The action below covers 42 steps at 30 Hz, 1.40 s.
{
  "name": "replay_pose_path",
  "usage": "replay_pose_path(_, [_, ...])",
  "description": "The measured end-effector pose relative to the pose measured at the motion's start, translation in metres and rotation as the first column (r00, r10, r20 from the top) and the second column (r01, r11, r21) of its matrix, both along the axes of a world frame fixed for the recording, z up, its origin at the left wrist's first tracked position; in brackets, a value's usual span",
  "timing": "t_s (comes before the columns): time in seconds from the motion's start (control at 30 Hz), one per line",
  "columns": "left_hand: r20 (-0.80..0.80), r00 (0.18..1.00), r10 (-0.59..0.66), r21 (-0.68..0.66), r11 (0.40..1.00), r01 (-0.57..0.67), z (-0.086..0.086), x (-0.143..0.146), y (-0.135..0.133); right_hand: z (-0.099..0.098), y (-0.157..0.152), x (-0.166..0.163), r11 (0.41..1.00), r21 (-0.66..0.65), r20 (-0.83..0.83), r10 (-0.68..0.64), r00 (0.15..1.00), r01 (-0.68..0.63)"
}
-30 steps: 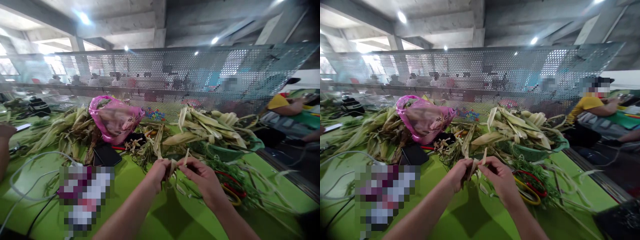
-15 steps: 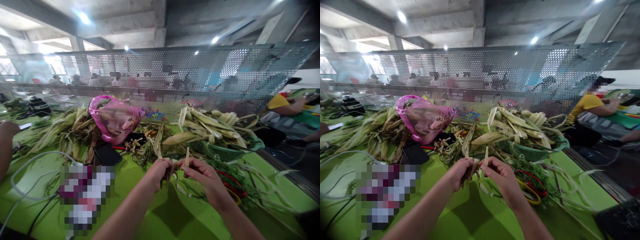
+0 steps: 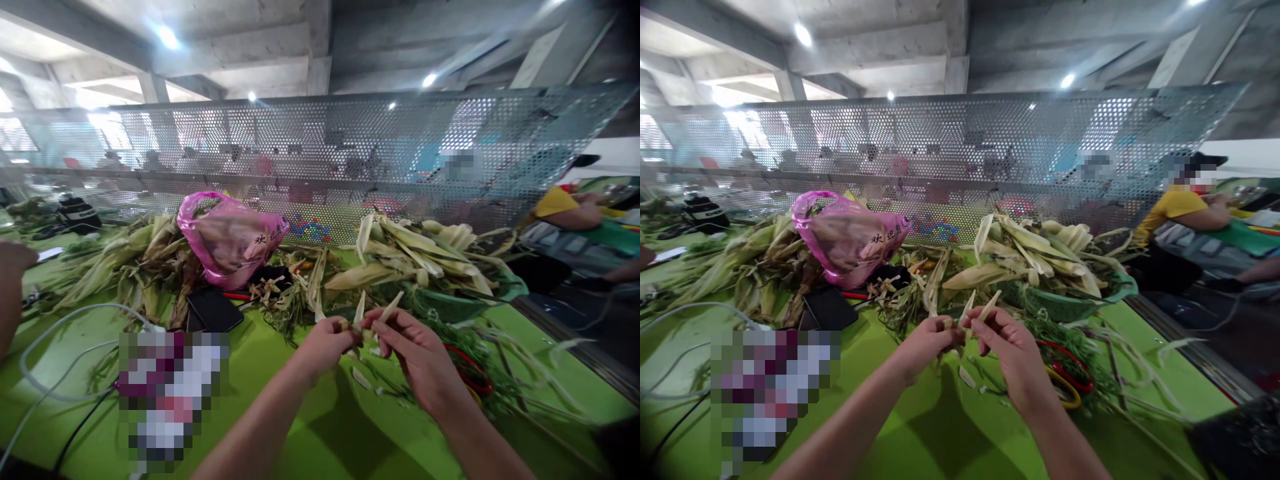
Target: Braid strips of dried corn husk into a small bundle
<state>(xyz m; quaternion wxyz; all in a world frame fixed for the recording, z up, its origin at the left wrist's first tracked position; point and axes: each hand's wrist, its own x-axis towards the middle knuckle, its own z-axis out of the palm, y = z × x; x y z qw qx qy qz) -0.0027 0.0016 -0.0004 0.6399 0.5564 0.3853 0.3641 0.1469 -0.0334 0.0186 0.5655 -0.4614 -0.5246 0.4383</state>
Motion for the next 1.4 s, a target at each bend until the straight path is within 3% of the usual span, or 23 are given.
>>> replay_pose_path(0.13, [0.022,1.0,-0.013,0.077,0.997,0.012,0.0,-0.001,0.0,-0.001,0.002,0.005,0.999,-0.036,0.08,0.039,0.996,-0.037])
replay_pose_path(0.27, [-0.075,0.997,-0.03,0.164,0.986,0.042,0.0,-0.003,0.001,-0.001,0.004,0.008,0.998,-0.063,0.239,0.027,0.971,-0.013])
replay_pose_path(0.63, [-0.008,0.997,-0.082,0.143,0.986,0.083,0.004,-0.009,0.002,0.007,0.002,0.014,1.0,0.01,0.28,-0.003,0.96,0.0])
replay_pose_path(0.97, [-0.021,0.998,-0.068,0.184,0.98,0.07,0.006,-0.01,0.0,0.004,0.004,0.017,1.0,-0.001,0.371,-0.028,0.928,0.03])
replay_pose_path(1.2, [-0.094,0.993,-0.075,0.225,0.97,0.094,0.002,-0.01,0.002,0.0,0.008,0.019,0.999,0.024,0.411,0.026,0.911,-0.039])
replay_pose_path(1.4, [-0.186,0.98,-0.074,0.295,0.947,0.127,0.001,-0.009,0.002,0.001,0.008,0.017,0.983,0.171,0.535,-0.034,0.844,-0.07])
